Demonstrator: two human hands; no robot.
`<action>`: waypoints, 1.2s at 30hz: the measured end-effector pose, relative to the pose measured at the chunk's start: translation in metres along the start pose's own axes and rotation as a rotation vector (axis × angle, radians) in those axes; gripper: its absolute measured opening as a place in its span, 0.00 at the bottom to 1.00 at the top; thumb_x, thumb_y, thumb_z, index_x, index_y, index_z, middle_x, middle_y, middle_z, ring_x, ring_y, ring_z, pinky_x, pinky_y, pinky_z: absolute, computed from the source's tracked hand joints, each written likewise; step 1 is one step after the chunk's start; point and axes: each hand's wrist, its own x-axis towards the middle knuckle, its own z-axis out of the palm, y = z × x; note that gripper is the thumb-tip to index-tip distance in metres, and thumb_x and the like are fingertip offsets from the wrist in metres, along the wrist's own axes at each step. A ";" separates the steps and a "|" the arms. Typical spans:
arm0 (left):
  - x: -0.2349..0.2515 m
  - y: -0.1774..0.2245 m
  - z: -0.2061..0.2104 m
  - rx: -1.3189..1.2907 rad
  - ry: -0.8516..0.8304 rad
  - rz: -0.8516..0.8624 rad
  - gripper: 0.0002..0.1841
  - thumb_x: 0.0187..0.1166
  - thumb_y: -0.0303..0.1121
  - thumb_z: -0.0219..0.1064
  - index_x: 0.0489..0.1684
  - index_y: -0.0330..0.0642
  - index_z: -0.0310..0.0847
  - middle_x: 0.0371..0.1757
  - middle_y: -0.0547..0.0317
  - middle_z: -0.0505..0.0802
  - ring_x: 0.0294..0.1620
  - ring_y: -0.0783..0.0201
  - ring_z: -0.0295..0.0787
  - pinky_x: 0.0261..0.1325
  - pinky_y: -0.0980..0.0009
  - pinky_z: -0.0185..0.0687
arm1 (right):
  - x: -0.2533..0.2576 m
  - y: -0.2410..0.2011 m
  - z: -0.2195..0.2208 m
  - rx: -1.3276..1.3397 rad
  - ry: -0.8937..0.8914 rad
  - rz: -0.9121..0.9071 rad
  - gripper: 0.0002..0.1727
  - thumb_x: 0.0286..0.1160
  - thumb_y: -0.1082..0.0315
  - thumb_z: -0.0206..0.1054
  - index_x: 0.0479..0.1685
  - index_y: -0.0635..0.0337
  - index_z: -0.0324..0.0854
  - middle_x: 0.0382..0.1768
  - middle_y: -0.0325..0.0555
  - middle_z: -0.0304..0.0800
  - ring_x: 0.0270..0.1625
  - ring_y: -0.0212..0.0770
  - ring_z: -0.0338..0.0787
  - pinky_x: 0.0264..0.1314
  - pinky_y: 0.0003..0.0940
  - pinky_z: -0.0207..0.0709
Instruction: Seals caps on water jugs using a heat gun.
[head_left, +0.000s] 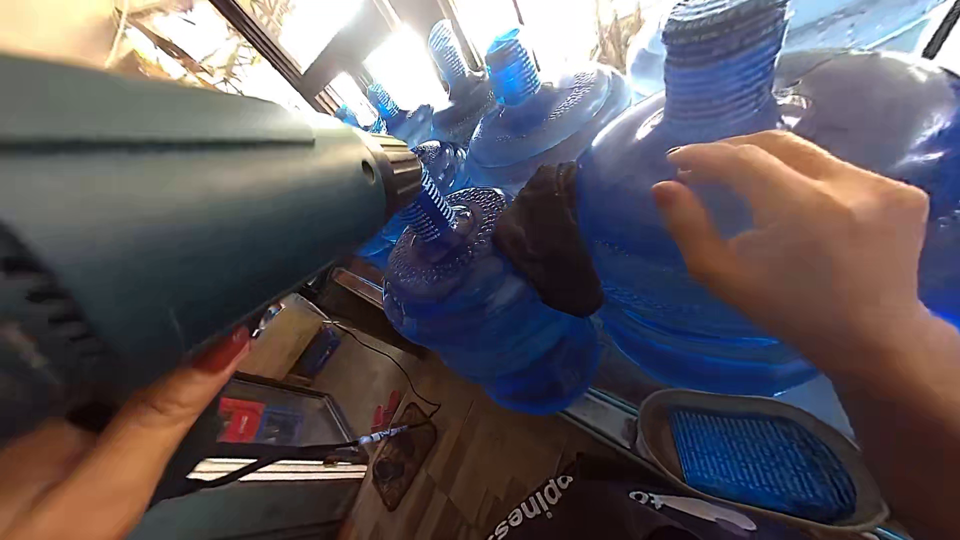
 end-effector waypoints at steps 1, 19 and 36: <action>0.013 0.006 -0.001 0.063 0.007 0.036 0.18 0.77 0.44 0.75 0.59 0.44 0.86 0.50 0.65 0.93 0.53 0.72 0.91 0.57 0.71 0.90 | 0.000 -0.001 0.000 -0.011 -0.003 -0.006 0.22 0.89 0.58 0.56 0.61 0.70 0.84 0.53 0.68 0.89 0.45 0.67 0.91 0.40 0.62 0.78; 0.179 0.148 0.005 0.301 -0.596 -0.149 0.08 0.78 0.30 0.70 0.50 0.52 0.84 0.42 0.74 0.95 0.35 0.79 0.93 0.36 0.82 0.93 | -0.001 0.011 0.000 0.148 0.020 -0.074 0.23 0.87 0.58 0.55 0.57 0.74 0.83 0.41 0.62 0.89 0.40 0.59 0.91 0.44 0.51 0.79; -0.005 -0.103 -0.040 -0.632 -0.022 -0.445 0.17 0.87 0.46 0.61 0.58 0.43 0.85 0.46 0.50 0.96 0.39 0.59 0.97 0.39 0.66 0.95 | -0.004 0.010 0.000 0.025 -0.016 -0.001 0.25 0.87 0.55 0.56 0.63 0.70 0.83 0.51 0.69 0.89 0.48 0.69 0.89 0.45 0.67 0.77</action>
